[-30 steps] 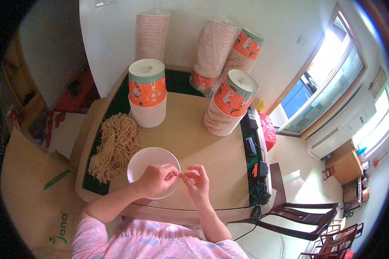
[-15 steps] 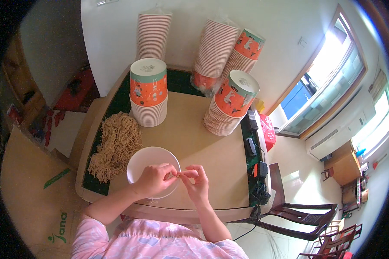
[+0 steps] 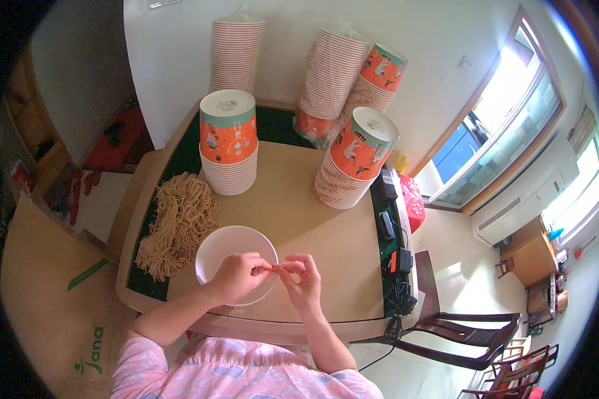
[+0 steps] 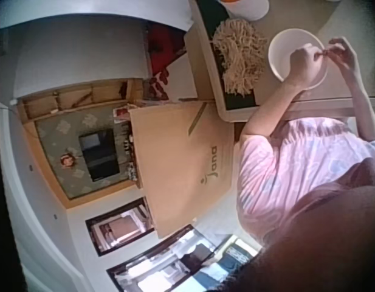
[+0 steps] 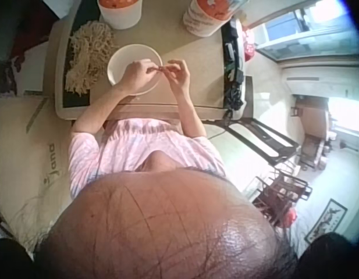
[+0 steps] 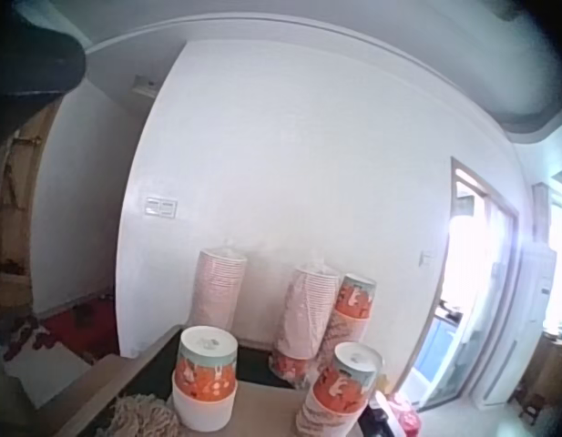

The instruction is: The recorder is taking strands of twine and tying them to paper buckets as part of a packaging process.

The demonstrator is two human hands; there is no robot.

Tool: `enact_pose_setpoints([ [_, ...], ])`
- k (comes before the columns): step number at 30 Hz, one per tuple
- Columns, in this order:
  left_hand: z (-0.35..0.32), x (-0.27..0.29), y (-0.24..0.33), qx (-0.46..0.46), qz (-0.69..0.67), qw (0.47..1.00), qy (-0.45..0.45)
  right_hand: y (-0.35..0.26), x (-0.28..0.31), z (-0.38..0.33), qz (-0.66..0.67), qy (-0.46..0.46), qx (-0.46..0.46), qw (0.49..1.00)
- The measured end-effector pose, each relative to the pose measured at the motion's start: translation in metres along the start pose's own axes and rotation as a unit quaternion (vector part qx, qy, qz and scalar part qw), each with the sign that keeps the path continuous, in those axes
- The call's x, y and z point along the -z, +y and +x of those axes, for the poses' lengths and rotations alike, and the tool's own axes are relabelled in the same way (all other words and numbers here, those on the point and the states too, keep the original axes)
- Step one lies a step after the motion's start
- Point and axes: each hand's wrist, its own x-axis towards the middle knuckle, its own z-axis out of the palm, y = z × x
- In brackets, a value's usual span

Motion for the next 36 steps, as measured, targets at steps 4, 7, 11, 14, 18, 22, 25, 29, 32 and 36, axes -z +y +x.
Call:
enact_pose_setpoints([
  [4,0.002,0.000,0.000,0.062,-0.057,0.996,-0.014,-0.006,-0.004,-0.002,-0.062,0.017,0.021,0.998],
  [7,0.004,0.000,0.001,0.079,-0.082,0.993,-0.021,-0.002,-0.006,-0.006,-0.125,0.043,0.061,0.989],
  [11,0.005,0.002,0.002,0.094,-0.092,0.991,-0.040,-0.003,-0.010,-0.007,-0.124,0.047,0.084,0.988],
  [14,0.004,0.004,0.002,0.081,-0.103,0.991,-0.032,-0.003,-0.010,-0.006,-0.121,0.045,0.096,0.987],
  [18,0.003,0.009,0.004,0.080,-0.116,0.989,-0.039,0.000,-0.008,-0.005,-0.103,0.038,0.081,0.991],
  [22,0.000,0.010,-0.001,0.094,-0.126,0.987,-0.040,-0.014,-0.008,-0.008,-0.223,-0.016,0.104,0.969],
  [25,-0.001,0.011,-0.002,0.097,-0.133,0.985,-0.047,-0.021,-0.011,-0.012,-0.281,-0.021,0.138,0.949],
  [29,-0.003,0.013,-0.004,0.103,-0.137,0.984,-0.041,-0.030,-0.012,-0.012,-0.310,-0.033,0.146,0.939],
  [32,-0.004,0.012,-0.007,0.095,-0.138,0.985,-0.029,-0.034,-0.014,-0.009,-0.331,-0.051,0.129,0.933],
  [36,-0.004,0.012,-0.008,0.086,-0.129,0.987,-0.032,-0.033,-0.015,-0.005,-0.385,-0.063,0.149,0.908],
])
